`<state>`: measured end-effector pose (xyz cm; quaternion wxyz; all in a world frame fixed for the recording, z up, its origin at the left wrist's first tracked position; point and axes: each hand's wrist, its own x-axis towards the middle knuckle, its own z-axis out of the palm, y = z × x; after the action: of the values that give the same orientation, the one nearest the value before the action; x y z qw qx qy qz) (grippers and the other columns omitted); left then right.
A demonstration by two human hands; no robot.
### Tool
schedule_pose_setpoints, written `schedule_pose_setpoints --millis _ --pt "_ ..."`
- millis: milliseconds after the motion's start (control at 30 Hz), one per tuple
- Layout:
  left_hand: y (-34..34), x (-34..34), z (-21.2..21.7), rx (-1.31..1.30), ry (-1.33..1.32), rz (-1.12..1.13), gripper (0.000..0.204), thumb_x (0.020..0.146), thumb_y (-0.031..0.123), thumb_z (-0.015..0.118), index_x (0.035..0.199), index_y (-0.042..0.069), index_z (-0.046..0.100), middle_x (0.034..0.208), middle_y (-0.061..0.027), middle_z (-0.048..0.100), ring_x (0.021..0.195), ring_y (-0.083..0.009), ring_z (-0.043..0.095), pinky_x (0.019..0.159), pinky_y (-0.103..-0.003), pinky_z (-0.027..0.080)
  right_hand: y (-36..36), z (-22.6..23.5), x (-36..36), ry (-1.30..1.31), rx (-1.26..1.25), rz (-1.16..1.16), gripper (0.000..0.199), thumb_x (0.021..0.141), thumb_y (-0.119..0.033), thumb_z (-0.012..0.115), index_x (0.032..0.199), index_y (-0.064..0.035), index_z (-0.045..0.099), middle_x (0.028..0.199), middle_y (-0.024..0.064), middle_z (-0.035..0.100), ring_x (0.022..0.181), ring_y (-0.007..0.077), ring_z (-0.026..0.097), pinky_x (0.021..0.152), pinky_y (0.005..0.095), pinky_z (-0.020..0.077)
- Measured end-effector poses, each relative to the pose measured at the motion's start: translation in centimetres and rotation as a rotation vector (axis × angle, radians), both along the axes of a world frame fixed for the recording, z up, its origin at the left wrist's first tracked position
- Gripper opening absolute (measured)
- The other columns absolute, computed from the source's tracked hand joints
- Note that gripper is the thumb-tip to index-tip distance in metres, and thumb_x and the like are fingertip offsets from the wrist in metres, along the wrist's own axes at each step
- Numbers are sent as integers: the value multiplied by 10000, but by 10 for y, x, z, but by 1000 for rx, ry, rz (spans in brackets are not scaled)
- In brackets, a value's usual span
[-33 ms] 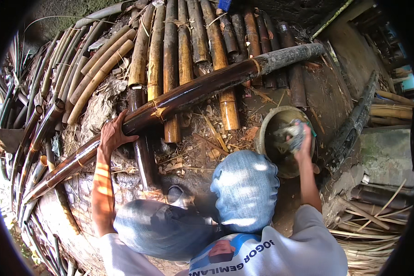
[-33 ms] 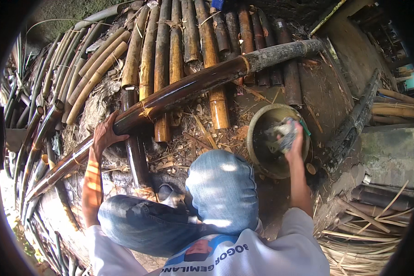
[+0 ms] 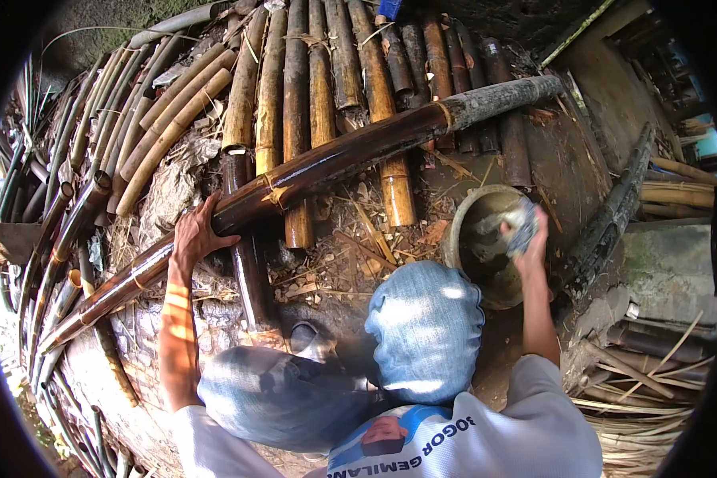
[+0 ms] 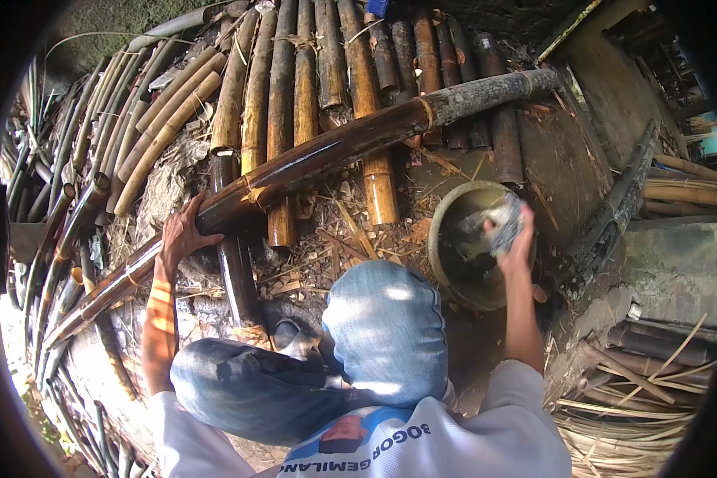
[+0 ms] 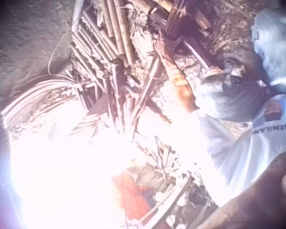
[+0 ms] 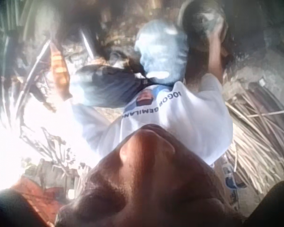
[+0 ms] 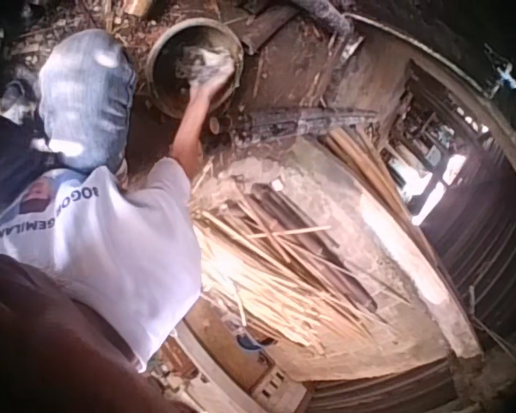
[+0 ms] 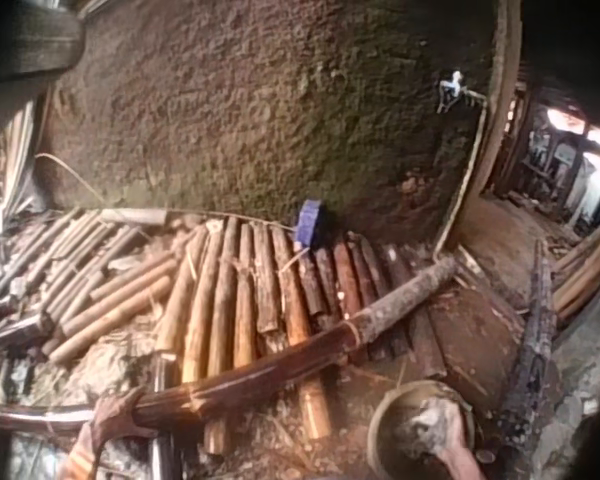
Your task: The person sits on the ground and repeatedly rubs a long bamboo pole with a cloth, periodically dipping the cloth into a bucket of liquid. The person rotates the pole to treat different sections, maintaining a consistent rubbing motion along its length.
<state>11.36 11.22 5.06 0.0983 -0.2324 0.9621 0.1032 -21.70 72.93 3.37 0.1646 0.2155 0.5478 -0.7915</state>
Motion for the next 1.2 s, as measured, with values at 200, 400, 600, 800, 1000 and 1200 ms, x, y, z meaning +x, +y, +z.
schedule_pose_setpoints --millis 200,400,600,800,1000,1200 --pt "26 15 -13 -126 90 63 1021 633 533 909 1478 131 500 1332 -106 601 1196 -338 617 1012 -515 466 -145 19 -125 716 439 328 411 998 -376 640 1211 -24 644 1056 108 694 964 234 689 889 376 552" --pt "44 22 -34 -199 139 152 1068 661 475 913 1561 188 416 1442 -120 533 1292 -342 555 1101 -602 392 -345 -14 -37 1143 1321 1260 585 1066 -601 339 1071 -147 706 1008 117 713 888 271 707 774 478 569" --pt "61 29 -34 -320 186 147 1047 673 472 899 1555 157 431 1429 -133 537 1348 -346 502 1114 -579 372 -438 -20 139 1750 690 1037 482 1046 -379 446 1425 -112 580 1279 180 648 1102 345 677 977 547 538" --pt "68 37 -55 -369 361 133 995 686 487 877 1517 111 481 1411 -153 549 1315 -358 522 1145 -533 355 -298 11 -110 1218 1508 689 307 994 -288 487 1138 -115 695 1186 178 676 975 400 700 847 530 580" --pt "75 37 -50 -452 445 103 1020 666 432 885 1541 135 451 1419 -149 531 1349 -355 487 1172 -525 330 -390 -4 33 1305 1110 1274 252 1008 -355 509 1006 -171 681 890 85 722 762 224 699 577 468 516" --pt "58 48 -7 -104 5 259 1276 572 440 970 1624 159 304 1494 -163 440 1346 -398 468 1121 -608 354 -383 -35 81 1584 995 1089 518 1084 -492 355 1334 -137 637 1350 133 656 1225 320 641 1031 542 508"
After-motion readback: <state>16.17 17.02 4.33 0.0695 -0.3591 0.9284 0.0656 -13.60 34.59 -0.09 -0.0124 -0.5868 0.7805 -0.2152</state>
